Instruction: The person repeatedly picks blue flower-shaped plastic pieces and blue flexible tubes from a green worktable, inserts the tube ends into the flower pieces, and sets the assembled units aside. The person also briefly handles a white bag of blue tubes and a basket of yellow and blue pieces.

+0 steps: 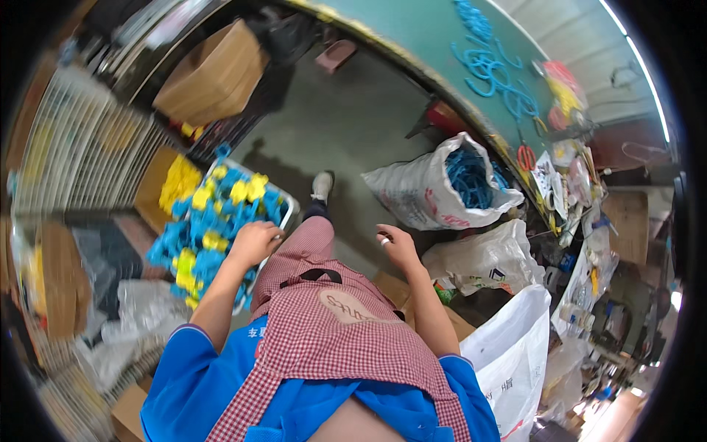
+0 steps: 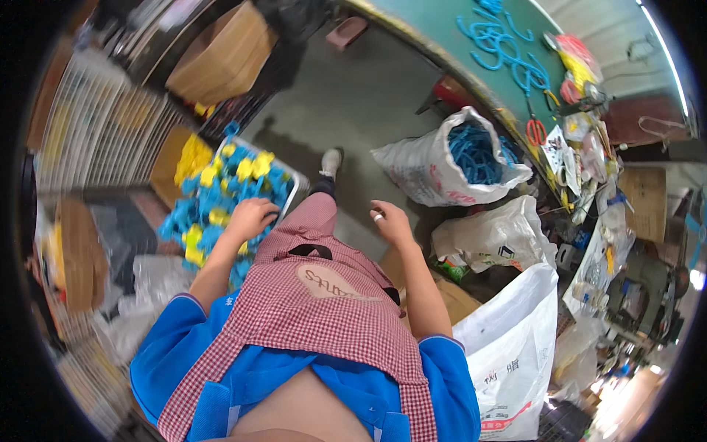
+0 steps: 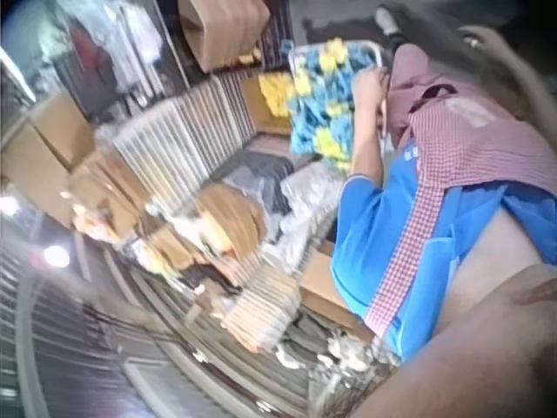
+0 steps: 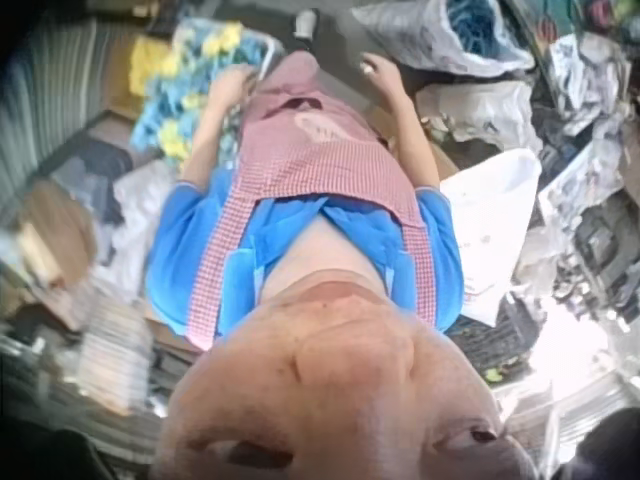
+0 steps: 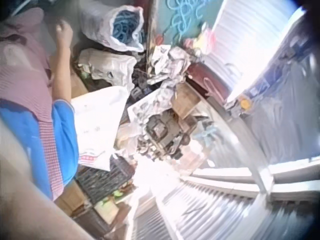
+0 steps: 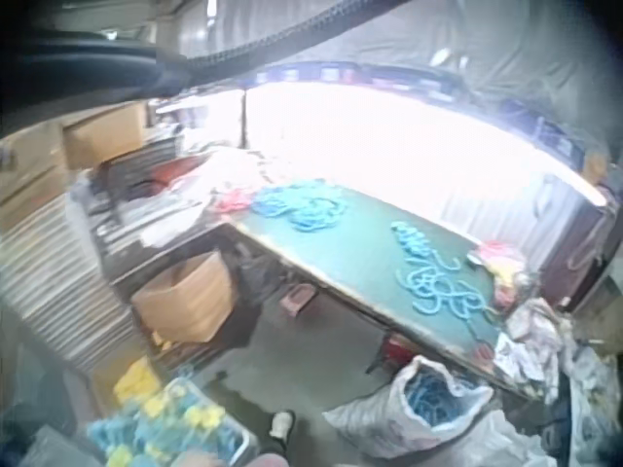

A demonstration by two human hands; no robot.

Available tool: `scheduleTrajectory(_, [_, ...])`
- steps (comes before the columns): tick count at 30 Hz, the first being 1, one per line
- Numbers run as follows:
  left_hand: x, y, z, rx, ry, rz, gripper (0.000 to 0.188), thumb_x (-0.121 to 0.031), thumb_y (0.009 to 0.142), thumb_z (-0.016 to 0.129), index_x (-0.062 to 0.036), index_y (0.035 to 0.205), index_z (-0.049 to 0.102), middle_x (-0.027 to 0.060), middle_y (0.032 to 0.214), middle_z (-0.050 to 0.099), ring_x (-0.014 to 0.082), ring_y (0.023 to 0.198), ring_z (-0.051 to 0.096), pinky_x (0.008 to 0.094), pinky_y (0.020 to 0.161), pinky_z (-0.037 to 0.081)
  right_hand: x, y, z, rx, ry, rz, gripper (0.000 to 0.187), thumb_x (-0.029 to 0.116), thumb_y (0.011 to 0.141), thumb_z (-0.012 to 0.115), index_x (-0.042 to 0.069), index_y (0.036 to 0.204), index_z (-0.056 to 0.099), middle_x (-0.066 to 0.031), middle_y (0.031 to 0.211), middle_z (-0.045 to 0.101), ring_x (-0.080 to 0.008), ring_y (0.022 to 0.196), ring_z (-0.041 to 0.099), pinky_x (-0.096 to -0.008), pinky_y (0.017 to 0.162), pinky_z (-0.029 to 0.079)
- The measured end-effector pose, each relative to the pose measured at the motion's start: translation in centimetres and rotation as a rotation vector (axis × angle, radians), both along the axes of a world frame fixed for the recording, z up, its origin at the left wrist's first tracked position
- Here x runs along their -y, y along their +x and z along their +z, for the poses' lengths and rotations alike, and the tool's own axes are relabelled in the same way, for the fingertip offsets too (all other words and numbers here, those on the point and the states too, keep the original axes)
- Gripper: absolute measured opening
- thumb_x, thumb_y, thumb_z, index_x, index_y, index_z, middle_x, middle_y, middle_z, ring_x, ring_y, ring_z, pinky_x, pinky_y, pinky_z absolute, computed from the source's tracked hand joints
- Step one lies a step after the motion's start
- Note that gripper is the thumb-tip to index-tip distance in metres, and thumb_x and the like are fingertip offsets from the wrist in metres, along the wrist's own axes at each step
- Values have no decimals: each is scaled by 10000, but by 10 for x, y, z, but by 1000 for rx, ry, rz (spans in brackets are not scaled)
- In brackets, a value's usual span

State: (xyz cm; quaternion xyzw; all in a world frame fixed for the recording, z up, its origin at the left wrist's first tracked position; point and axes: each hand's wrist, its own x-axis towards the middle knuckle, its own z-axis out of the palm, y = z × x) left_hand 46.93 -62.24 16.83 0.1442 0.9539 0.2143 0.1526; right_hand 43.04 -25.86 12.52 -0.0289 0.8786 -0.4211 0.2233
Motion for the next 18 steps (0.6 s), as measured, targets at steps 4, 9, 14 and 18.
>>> scheduleTrajectory(4, [0,-131,-16,54,-64,-92,172,-228,784,638,-143,923,691,67,885,654,276,881,626,413,762,499,-20,-88,-7,-50,-22,-193,308,170,852,619,36,1129,632,-154,1021,671,-286,923,651,-348,813,498])
scheduleTrajectory(9, [-1,-319,-3,-19,-121,-219,207,-227,780,659,-131,961,682,64,918,652,265,908,618,398,781,493,-56,-181,-22,-36,94,-443,324,181,841,628,40,1132,637,-168,1054,666,-294,944,655,-352,828,502])
scheduleTrajectory(14, [-37,-481,35,-137,-178,-344,226,-220,794,658,-129,1000,670,67,938,647,271,909,613,396,789,493,-85,-267,3,-109,185,-516,297,181,823,633,59,1093,658,-162,1036,666,-316,947,638,-365,826,498])
scheduleTrajectory(18, [-77,-554,65,-159,-51,-396,231,-187,817,633,-108,1032,657,82,944,641,294,912,600,401,784,487,-139,-284,-31,-255,313,-939,303,131,854,613,32,1140,615,-132,979,672,-245,862,646,-322,783,495])
